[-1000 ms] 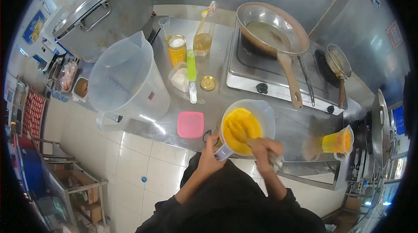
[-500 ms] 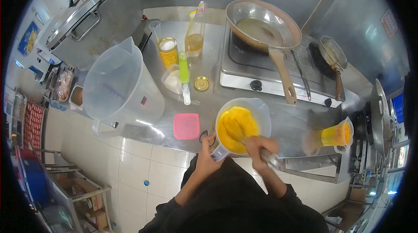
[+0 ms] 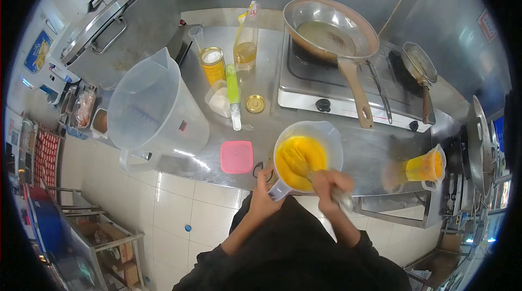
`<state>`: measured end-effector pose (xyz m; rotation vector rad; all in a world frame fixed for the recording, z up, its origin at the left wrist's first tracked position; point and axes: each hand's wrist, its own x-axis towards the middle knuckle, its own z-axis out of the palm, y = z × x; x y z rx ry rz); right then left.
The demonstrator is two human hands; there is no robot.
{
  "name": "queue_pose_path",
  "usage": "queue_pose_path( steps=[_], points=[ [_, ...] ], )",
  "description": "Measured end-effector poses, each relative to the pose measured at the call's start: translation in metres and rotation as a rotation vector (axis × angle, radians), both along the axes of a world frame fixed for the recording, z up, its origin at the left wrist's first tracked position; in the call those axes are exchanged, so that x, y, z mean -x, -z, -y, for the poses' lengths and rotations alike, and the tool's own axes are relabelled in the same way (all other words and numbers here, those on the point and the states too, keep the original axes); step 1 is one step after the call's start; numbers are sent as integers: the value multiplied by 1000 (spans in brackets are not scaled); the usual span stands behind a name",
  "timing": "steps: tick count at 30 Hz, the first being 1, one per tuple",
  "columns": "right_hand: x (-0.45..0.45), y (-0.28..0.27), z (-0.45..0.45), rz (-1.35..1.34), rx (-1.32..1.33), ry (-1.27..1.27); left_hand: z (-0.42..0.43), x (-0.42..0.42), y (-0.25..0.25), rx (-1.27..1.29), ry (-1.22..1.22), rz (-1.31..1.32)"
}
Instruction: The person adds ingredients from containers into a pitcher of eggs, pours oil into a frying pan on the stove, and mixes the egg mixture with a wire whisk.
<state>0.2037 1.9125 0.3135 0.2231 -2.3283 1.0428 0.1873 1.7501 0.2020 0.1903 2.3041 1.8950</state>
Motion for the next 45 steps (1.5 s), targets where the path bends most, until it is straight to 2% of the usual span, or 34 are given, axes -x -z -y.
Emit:
queue_pose_path(
  steps=[3, 4, 5, 7, 8, 9, 11, 12, 13, 14, 15, 16, 17, 19, 20, 21, 23, 24, 25, 27, 28, 29, 31, 32, 33, 35, 36, 37, 39, 40, 41, 43, 44, 45],
  points=[
    [-1, -17, 5, 144, 593, 19, -4, -3, -1, 5, -12, 43],
    [-12, -32, 5, 163, 765, -57, -6, -2, 5, -15, -17, -11],
    [-12, -13, 1, 158, 765, -66, -6, -1, 9, -31, -21, -66],
    [-6, 42, -9, 28, 26, 28, -5, 0, 13, -57, -42, -64],
    [0, 37, -3, 289, 166, -42, -7, -1, 16, -91, -65, -54],
    [-2, 28, -2, 291, 163, -53, -7, -1, 20, -92, -76, -54],
    [-11, 0, 1, 12, 551, 87, -5, -1, 28, -79, -29, -66],
    [-8, -18, 6, -154, 1054, -218, -5, -1, 33, -79, -44, -68],
    [-6, -4, 3, -153, 1057, -232, -6, -2, 37, -69, -33, -105],
    [-3, 22, -4, -65, 588, -154, -5, 1, 39, -56, -19, -147],
    [3, 24, 0, 21, 118, -66, -5, 4, 35, -52, -23, -153],
    [12, 24, 1, 187, 309, -190, -7, 4, 32, -33, -56, -170],
    [7, 17, 2, 188, 309, -193, -8, 4, 28, -13, -90, -187],
    [-6, -3, 3, 104, 416, -44, -9, -1, 22, -2, -68, -119],
    [-10, -16, 4, 115, 689, -156, -9, -1, 20, 8, -45, -61],
    [-6, -2, 3, 108, 693, -157, -9, 0, 23, 13, -43, -66],
    [4, 36, -1, -42, 21, 62, -9, 0, 32, -54, -42, -74],
    [13, 12, -2, 482, 287, -202, -10, 0, 24, -57, -42, -74],
    [8, 0, -3, 486, 285, -203, -9, 0, 11, 2, -5, -7],
    [0, -18, 5, 43, 544, 37, -9, -2, 5, 64, 27, 67],
    [2, -24, 11, -168, 980, -217, -9, -2, 8, 36, 24, 51],
    [5, -18, 9, -172, 983, -212, -8, -2, 11, 10, 29, 36],
    [10, 11, -2, 33, 131, 34, -9, -1, 16, -8, 8, 12],
    [23, 24, -8, 372, 299, -229, -12, -2, 18, -30, -27, -10],
    [17, 13, -9, 380, 294, -225, -14, -4, 16, -36, -25, -2],
    [5, -20, -1, -10, 833, -40, -15, -4, 8, -8, -80, -1],
    [5, -18, 7, -241, 1148, -204, -15, -4, 7, -9, -83, -2],
    [9, -5, 7, -245, 1150, -203, -14, -3, 8, 8, -76, -14],
    [18, 22, 7, -24, 114, 39, -13, -4, 7, 19, -61, -21],
    [21, 22, 4, 161, 433, -44, -14, -3, 4, 31, -56, 3],
    [18, 13, 0, 167, 427, -48, -15, -3, 3, 44, -57, 29],
    [10, -26, -2, -62, 1191, -152, -15, -6, 6, 30, -56, 44],
    [9, -21, 0, -265, 1226, -178, -16, -3, 6, 20, -58, 44],
    [9, 1, -3, -261, 1228, -194, -15, -2, 4, 20, -73, 39]
  ],
)
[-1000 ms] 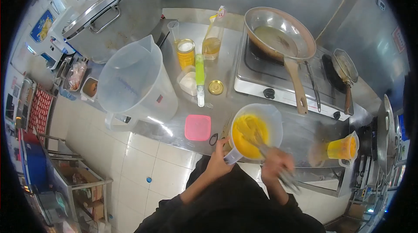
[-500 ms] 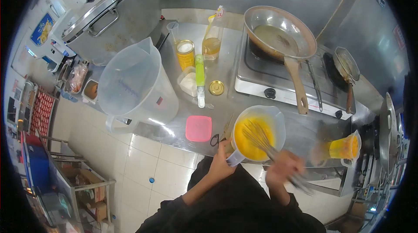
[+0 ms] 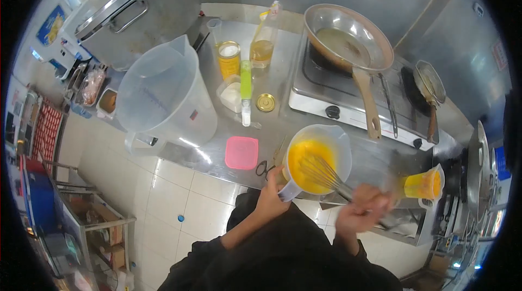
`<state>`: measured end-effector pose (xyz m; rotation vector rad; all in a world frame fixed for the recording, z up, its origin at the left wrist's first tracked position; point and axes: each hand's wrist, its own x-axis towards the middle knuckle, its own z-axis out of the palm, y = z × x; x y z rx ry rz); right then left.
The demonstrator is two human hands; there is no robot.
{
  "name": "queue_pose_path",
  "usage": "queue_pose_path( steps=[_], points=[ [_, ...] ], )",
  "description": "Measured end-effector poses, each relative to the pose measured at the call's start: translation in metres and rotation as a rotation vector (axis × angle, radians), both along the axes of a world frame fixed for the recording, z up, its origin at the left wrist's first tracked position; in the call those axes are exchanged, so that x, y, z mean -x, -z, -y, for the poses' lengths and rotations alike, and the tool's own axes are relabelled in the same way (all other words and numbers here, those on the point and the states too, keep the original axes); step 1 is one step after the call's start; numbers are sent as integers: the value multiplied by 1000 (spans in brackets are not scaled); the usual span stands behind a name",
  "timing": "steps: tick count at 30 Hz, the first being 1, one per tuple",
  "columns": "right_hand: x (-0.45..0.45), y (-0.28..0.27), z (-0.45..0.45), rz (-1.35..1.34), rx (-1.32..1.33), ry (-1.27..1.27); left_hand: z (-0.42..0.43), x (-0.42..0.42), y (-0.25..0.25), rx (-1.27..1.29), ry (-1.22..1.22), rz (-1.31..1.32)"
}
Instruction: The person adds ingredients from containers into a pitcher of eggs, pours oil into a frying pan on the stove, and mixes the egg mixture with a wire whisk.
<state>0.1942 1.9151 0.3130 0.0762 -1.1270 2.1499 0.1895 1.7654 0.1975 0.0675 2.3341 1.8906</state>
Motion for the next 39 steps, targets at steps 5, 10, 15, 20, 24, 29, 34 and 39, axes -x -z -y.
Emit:
queue_pose_path(
  steps=[5, 10, 15, 20, 24, 29, 34, 39],
  points=[
    [-5, 4, 0, 404, -747, -32, -4, -3, -4, 47, -47, -131],
    [6, 34, 8, 249, -997, 227, 1, -2, -4, 26, -11, -27],
    [-5, -9, 6, -101, -85, -97, 3, -6, -10, 89, 6, 68],
    [1, 3, 13, 379, -941, -151, 5, -3, -8, -30, -49, 32],
    [5, 19, 24, -110, -258, 15, 4, -4, 0, -29, -6, -5],
    [8, 0, -2, 99, -579, -130, 5, -7, -4, -18, 2, 7],
    [11, 41, 21, 154, -913, 155, 4, -8, 1, 11, -22, -32],
    [11, -19, -1, 12, -242, 13, -1, -10, 7, -11, -18, -109]
  ],
)
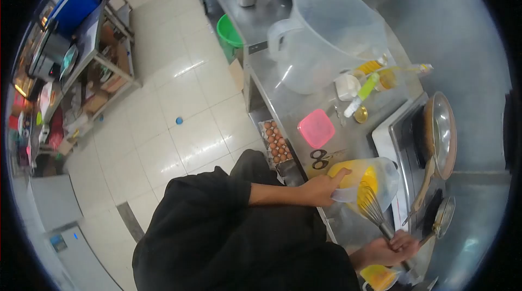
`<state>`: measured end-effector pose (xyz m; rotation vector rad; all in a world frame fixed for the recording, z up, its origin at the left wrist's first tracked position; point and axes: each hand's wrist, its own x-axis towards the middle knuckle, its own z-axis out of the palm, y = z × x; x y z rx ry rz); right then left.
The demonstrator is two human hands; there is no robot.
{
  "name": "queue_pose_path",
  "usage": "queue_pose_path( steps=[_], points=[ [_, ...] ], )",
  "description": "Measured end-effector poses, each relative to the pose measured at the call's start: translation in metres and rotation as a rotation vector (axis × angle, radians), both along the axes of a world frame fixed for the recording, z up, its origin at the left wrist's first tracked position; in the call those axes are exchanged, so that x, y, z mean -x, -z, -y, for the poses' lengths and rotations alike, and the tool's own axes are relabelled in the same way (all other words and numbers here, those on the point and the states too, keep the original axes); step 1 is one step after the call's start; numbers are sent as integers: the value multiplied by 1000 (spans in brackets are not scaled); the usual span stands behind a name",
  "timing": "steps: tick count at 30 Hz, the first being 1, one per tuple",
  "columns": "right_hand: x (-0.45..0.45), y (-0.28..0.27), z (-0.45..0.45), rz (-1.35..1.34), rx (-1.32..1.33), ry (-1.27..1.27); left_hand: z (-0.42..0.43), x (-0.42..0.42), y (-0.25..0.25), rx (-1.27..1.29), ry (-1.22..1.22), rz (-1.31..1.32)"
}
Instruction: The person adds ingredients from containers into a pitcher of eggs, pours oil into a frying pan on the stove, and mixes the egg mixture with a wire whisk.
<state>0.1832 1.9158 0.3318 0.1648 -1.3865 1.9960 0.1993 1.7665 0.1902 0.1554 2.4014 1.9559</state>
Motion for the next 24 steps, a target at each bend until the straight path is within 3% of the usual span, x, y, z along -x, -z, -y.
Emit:
queue_pose_path(
  steps=[1, 3, 4, 5, 7, 8, 9, 11, 12, 13, 15, 16, 17, 19, 20, 21, 23, 24],
  points=[
    [3, 19, 2, 0, -4, -25, 1, 0, -1, -4, -25, 0],
    [8, 75, -4, 0, -563, -93, 2, -1, -1, 47, -25, -16],
    [8, 58, -10, 176, -923, -197, 1, -1, 0, 38, -41, -13],
    [8, 38, -14, 172, -937, -218, -1, -1, 2, 34, -59, -50],
    [8, -9, -8, 243, -286, -214, -4, -2, 3, 12, -103, -82],
    [8, -11, -3, 67, -205, 11, -1, -2, 2, 2, -67, -69],
    [9, 2, 3, 64, -214, -18, 2, -3, 1, -5, -28, -50],
    [10, 59, 14, -138, -529, 102, 10, -7, -4, -14, -45, -73],
    [0, 78, -4, 83, -677, -272, 10, -10, -5, -24, -30, -94],
    [2, 61, -11, 85, -685, -283, 8, -9, -4, -32, -41, -90],
    [17, -6, -25, 285, -461, -455, 4, -12, -2, -3, -57, -99],
    [19, -24, -33, 218, -207, -478, 4, -13, -1, -15, -67, -99],
    [23, -12, -28, 217, -219, -488, 3, -12, 0, -29, -66, -102],
    [26, 57, -15, -334, -588, 270, 6, -11, 2, -33, -55, -112],
    [20, 97, -28, -198, -623, -100, 7, -10, 3, -17, -50, -112],
    [17, 84, -27, -194, -625, -84, 5, -11, 4, -6, -41, -110],
    [15, 27, -15, 159, -589, -473, 4, -14, -2, -19, -45, -107],
    [14, 0, -13, 182, -488, -445, 4, -15, -4, -27, -68, -108]
  ],
)
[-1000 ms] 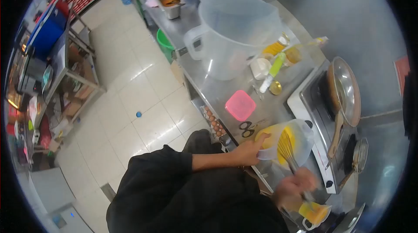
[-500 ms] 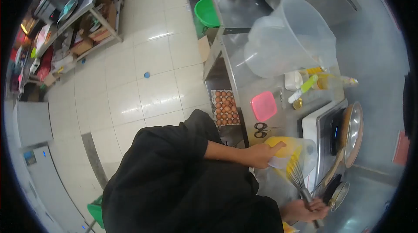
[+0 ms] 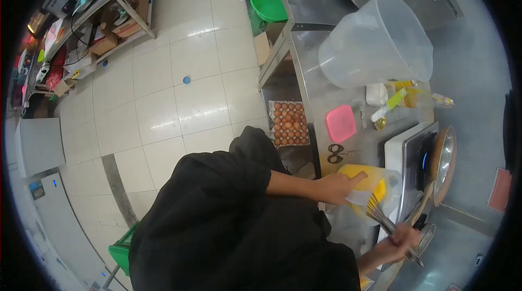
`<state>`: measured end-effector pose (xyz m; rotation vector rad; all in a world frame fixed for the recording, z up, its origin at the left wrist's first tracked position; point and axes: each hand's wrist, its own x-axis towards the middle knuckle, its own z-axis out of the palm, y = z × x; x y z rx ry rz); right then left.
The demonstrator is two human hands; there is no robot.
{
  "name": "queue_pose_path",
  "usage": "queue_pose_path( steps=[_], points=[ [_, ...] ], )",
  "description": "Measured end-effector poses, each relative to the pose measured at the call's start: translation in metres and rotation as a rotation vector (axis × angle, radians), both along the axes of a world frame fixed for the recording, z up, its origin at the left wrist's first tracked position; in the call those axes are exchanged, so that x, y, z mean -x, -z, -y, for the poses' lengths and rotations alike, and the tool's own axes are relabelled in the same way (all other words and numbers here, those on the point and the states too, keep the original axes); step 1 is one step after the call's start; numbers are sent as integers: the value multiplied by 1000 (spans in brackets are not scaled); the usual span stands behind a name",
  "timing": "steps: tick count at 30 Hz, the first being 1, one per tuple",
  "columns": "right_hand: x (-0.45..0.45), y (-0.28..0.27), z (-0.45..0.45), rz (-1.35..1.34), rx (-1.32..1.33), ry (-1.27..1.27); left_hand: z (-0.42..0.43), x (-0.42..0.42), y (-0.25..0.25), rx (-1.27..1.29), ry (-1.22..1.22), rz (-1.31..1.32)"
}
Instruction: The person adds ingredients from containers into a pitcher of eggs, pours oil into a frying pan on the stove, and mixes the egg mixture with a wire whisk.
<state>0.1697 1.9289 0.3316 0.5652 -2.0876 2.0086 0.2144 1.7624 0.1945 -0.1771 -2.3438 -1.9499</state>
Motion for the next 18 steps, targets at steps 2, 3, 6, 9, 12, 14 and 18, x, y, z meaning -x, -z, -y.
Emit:
queue_pose_path(
  steps=[2, 3, 6, 9, 12, 14, 18],
  points=[
    [-5, 2, 8, -165, 53, 232, -3, 0, 0, 6, -11, 7],
    [-8, 4, 8, -329, 108, 462, -4, 0, 0, 16, -24, 14],
    [-16, 73, -6, -328, -82, 358, -15, -4, 1, 32, -88, 45],
    [-23, 69, -5, -175, -234, 289, -25, -6, 0, 23, -147, 78],
    [-23, 61, 0, -154, -357, 367, -18, -14, -5, 4, -99, 206],
    [-29, 65, -5, -80, -397, 446, -12, -26, -3, 29, -101, 73],
    [-66, 77, -10, -107, -487, 472, 2, -54, -6, 71, -143, -90]
  ],
)
